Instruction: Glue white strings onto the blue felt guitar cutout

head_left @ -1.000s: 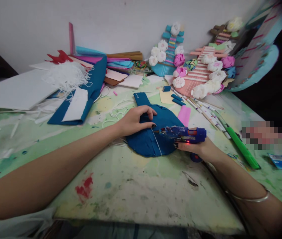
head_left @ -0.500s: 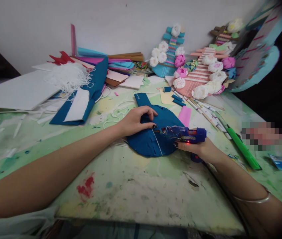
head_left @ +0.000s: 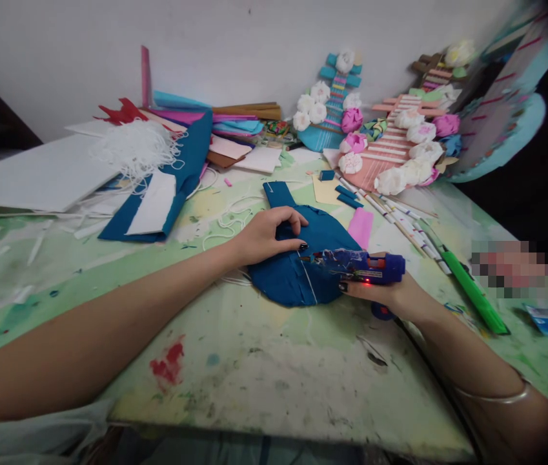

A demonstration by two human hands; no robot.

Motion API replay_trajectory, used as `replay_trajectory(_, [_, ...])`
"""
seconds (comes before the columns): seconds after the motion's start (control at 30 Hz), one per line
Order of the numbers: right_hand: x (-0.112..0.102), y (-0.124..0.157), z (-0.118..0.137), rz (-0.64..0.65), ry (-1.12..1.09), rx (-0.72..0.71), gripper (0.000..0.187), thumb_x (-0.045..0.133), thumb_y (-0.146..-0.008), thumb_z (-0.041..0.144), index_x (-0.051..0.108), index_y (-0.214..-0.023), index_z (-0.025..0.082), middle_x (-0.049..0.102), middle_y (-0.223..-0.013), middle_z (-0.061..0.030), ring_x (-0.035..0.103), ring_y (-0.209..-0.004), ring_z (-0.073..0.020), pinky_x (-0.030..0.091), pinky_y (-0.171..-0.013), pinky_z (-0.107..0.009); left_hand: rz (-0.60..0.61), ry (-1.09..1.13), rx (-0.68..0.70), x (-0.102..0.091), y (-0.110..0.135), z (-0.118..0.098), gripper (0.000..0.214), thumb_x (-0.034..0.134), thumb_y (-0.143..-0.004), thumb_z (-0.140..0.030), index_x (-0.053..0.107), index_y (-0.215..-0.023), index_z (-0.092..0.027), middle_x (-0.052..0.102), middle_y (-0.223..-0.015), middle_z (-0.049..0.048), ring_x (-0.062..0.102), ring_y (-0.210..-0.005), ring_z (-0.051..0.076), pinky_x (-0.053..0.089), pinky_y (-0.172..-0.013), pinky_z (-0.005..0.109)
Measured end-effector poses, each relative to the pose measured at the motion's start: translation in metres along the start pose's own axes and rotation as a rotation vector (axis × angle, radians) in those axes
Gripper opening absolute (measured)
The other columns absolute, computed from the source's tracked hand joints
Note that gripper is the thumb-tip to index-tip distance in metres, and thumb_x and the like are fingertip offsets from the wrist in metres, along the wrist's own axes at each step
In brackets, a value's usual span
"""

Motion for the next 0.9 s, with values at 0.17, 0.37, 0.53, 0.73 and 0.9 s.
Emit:
replay_trajectory(0.17, [-0.001, -0.001, -0.002, -0.028, 0.015, 0.004, 0.032, 0.075, -0.07, 0.036, 0.073, -0.098, 0.022, 0.074, -0.093, -0.0034, 0.068, -0.085, -0.0238, 0.056, -0.078, -0.035, -0.002, 0.009, -0.007, 0.0, 0.0, 0.001, 0.015, 0.067, -0.075, -0.022, 0.053, -0.079, -0.017, 0.066, -0.105, 0.009, 0.061, -0.101, 0.02, 0.046, -0.09, 0.039])
replay_trajectory(0.37, [-0.001, -0.001, 0.001, -0.048, 0.04, -0.005, 0.026, 0.075, -0.068, 0.036, 0.072, -0.087, 0.019, 0.073, -0.082, -0.0032, 0.066, -0.07, -0.0204, 0.055, -0.066, -0.031, -0.001, 0.004, -0.014, 0.0, 0.0, 0.002, 0.014, 0.067, -0.075, -0.022, 0.054, -0.08, -0.017, 0.066, -0.106, 0.0089, 0.061, -0.102, 0.02, 0.045, -0.09, 0.039])
replay_trajectory(0.53, [0.0, 0.0, 0.001, -0.045, 0.028, 0.006, 0.023, 0.075, -0.067, 0.032, 0.071, -0.084, 0.018, 0.072, -0.078, -0.0023, 0.063, -0.065, -0.0177, 0.053, -0.062, -0.029, 0.005, 0.011, -0.007, 0.0, 0.0, 0.002, 0.015, 0.067, -0.076, -0.021, 0.054, -0.08, -0.016, 0.066, -0.106, 0.0098, 0.06, -0.102, 0.019, 0.045, -0.091, 0.037])
replay_trajectory(0.73, [-0.007, 0.006, -0.006, -0.088, 0.061, 0.072, 0.02, 0.077, -0.062, 0.035, 0.068, -0.067, 0.018, 0.065, -0.059, 0.0001, 0.056, -0.051, -0.0152, 0.047, -0.048, -0.026, 0.002, 0.021, -0.004, 0.0, 0.0, 0.003, 0.016, 0.067, -0.075, -0.023, 0.053, -0.08, -0.017, 0.066, -0.106, 0.0093, 0.06, -0.103, 0.02, 0.046, -0.091, 0.039])
replay_trajectory(0.9, [-0.01, 0.007, -0.004, -0.105, 0.043, 0.078, 0.02, 0.079, -0.059, 0.035, 0.068, -0.067, 0.02, 0.064, -0.056, 0.0009, 0.055, -0.048, -0.0143, 0.047, -0.046, -0.026, -0.002, 0.024, -0.005, 0.0, 0.0, 0.003, 0.016, 0.067, -0.075, -0.024, 0.053, -0.079, -0.018, 0.066, -0.105, 0.0087, 0.06, -0.102, 0.02, 0.046, -0.091, 0.04])
Point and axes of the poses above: each hand's wrist, its own y-axis away from the middle knuckle, its own x-axis out of the palm, z = x × y, the point moved 10 cm from there along -y, towards the middle knuckle
